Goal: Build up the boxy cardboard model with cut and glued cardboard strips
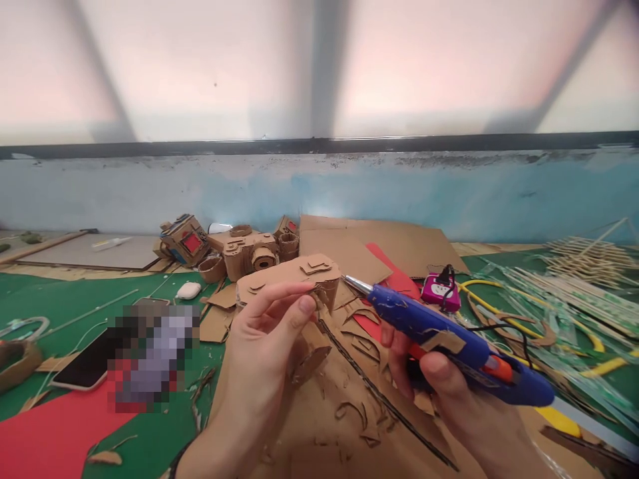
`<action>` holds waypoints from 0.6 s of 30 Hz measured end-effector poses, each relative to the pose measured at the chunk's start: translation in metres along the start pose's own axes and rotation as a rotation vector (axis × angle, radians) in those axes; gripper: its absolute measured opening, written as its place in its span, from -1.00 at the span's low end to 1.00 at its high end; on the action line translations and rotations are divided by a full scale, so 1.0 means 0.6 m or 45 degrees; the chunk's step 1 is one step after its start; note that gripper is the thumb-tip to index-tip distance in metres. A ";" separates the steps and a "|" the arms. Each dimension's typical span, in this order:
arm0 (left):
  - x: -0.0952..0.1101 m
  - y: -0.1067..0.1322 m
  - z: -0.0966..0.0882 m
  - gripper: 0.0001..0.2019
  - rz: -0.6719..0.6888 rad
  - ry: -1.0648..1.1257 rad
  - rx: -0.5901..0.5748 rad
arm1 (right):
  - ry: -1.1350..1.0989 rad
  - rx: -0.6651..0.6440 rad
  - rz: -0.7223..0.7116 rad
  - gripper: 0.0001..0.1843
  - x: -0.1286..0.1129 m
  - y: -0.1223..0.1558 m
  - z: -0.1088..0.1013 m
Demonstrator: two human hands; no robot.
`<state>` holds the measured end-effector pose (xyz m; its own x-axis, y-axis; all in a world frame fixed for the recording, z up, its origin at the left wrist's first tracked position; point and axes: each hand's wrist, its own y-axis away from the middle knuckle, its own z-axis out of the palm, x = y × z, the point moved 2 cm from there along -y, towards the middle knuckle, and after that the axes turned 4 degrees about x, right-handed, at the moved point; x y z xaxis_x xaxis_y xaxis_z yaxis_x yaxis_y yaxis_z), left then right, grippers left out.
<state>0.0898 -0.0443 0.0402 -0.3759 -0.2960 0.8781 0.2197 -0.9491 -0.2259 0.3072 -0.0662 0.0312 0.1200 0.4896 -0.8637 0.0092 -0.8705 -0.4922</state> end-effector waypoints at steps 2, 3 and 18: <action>0.001 0.001 -0.001 -0.83 0.041 -0.037 -0.003 | -0.033 -0.064 -0.054 -0.48 0.010 0.003 -0.006; 0.002 0.001 -0.002 -0.84 0.067 -0.055 -0.002 | -0.054 -0.066 -0.057 -0.49 0.015 0.005 -0.008; 0.009 0.006 -0.006 -0.90 0.274 -0.172 0.064 | 0.110 0.034 -0.113 -0.44 0.013 0.008 -0.007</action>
<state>0.0855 -0.0495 0.0428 -0.1924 -0.4705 0.8612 0.3277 -0.8580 -0.3955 0.3125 -0.0670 0.0225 0.2053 0.5577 -0.8043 -0.0029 -0.8214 -0.5703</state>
